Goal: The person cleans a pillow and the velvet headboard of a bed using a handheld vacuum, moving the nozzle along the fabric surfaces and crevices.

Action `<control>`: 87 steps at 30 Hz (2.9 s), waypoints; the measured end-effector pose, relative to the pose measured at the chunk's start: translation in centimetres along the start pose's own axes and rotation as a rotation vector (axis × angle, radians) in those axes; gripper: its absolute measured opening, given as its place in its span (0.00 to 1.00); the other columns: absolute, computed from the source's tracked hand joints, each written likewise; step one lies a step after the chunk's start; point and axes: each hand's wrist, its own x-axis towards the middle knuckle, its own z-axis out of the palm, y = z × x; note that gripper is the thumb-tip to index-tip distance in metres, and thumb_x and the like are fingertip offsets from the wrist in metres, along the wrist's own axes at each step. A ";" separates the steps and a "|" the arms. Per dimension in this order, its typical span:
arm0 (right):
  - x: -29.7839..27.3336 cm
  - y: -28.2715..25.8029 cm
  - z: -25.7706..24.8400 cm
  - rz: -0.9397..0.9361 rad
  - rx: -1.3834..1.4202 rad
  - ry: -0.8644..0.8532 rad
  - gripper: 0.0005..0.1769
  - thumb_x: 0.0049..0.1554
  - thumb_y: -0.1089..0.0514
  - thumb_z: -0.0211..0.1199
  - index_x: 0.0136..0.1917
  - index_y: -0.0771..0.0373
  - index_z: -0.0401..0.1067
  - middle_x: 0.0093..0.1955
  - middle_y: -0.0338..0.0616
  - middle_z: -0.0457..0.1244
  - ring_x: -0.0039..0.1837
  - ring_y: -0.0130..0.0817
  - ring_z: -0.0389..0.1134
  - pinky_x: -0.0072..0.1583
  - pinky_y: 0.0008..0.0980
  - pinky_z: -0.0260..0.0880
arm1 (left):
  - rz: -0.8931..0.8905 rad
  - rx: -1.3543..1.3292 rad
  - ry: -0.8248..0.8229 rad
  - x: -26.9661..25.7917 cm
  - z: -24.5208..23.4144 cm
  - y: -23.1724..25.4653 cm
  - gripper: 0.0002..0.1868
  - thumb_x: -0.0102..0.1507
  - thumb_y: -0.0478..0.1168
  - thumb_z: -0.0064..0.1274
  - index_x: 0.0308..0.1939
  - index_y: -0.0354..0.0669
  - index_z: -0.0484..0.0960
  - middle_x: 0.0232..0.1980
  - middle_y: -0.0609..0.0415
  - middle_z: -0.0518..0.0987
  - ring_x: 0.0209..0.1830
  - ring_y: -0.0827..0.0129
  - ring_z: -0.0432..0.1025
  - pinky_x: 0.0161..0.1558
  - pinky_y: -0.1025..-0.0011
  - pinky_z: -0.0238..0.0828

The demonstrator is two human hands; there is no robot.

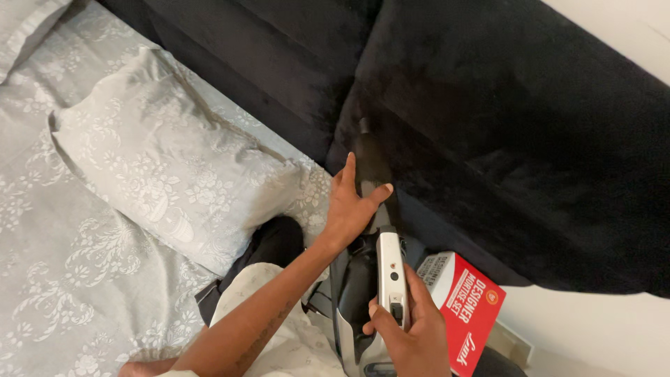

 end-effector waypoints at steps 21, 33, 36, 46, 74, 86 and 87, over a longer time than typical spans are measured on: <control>-4.0 4.5 -1.6 0.081 0.087 0.203 0.41 0.48 0.67 0.66 0.75 0.66 0.63 0.40 0.49 0.68 0.34 0.35 0.71 0.40 0.34 0.73 | -0.040 0.129 -0.250 -4.1 5.2 -2.1 0.60 0.53 0.59 0.64 0.81 0.48 0.48 0.77 0.34 0.54 0.76 0.42 0.55 0.70 0.55 0.58; -5.4 6.3 -2.3 0.085 0.180 0.302 0.37 0.47 0.71 0.64 0.71 0.68 0.64 0.39 0.47 0.66 0.35 0.33 0.70 0.39 0.34 0.75 | -0.107 0.220 -0.439 -5.5 7.6 -1.4 0.62 0.52 0.61 0.63 0.82 0.51 0.45 0.79 0.38 0.53 0.76 0.44 0.54 0.69 0.55 0.59; -5.4 6.5 -2.3 0.114 0.159 0.300 0.37 0.48 0.70 0.64 0.72 0.67 0.64 0.39 0.48 0.66 0.35 0.34 0.71 0.40 0.34 0.74 | -0.120 0.260 -0.457 -5.5 7.6 -1.5 0.61 0.53 0.61 0.63 0.82 0.51 0.45 0.79 0.39 0.52 0.76 0.44 0.53 0.69 0.55 0.58; -3.4 6.5 -0.6 0.141 0.114 0.206 0.41 0.48 0.69 0.64 0.75 0.65 0.62 0.39 0.46 0.67 0.34 0.33 0.71 0.40 0.32 0.73 | -0.025 0.112 -0.273 -3.7 5.8 -5.5 0.59 0.52 0.58 0.65 0.80 0.43 0.52 0.75 0.34 0.60 0.73 0.44 0.60 0.69 0.57 0.61; 11.4 -11.4 8.6 0.130 -0.402 -0.235 0.45 0.46 0.62 0.66 0.77 0.56 0.62 0.42 0.54 0.74 0.34 0.34 0.73 0.42 0.31 0.73 | -0.200 -0.154 0.331 11.0 -10.1 1.3 0.57 0.52 0.56 0.61 0.80 0.44 0.52 0.70 0.40 0.63 0.63 0.53 0.68 0.60 0.63 0.68; 18.5 -20.9 18.5 -0.067 -0.448 -0.419 0.40 0.49 0.59 0.65 0.75 0.58 0.65 0.38 0.46 0.70 0.34 0.29 0.70 0.41 0.29 0.70 | -0.023 -0.236 0.531 21.7 -20.0 4.5 0.53 0.55 0.48 0.62 0.76 0.28 0.53 0.59 0.38 0.74 0.51 0.59 0.77 0.52 0.67 0.76; 19.0 -21.2 19.3 -0.075 -0.447 -0.430 0.39 0.49 0.58 0.65 0.75 0.58 0.66 0.38 0.46 0.70 0.33 0.29 0.70 0.40 0.29 0.70 | -0.038 -0.269 0.529 22.2 -20.7 4.5 0.52 0.54 0.47 0.61 0.76 0.28 0.54 0.56 0.38 0.77 0.48 0.59 0.78 0.50 0.67 0.76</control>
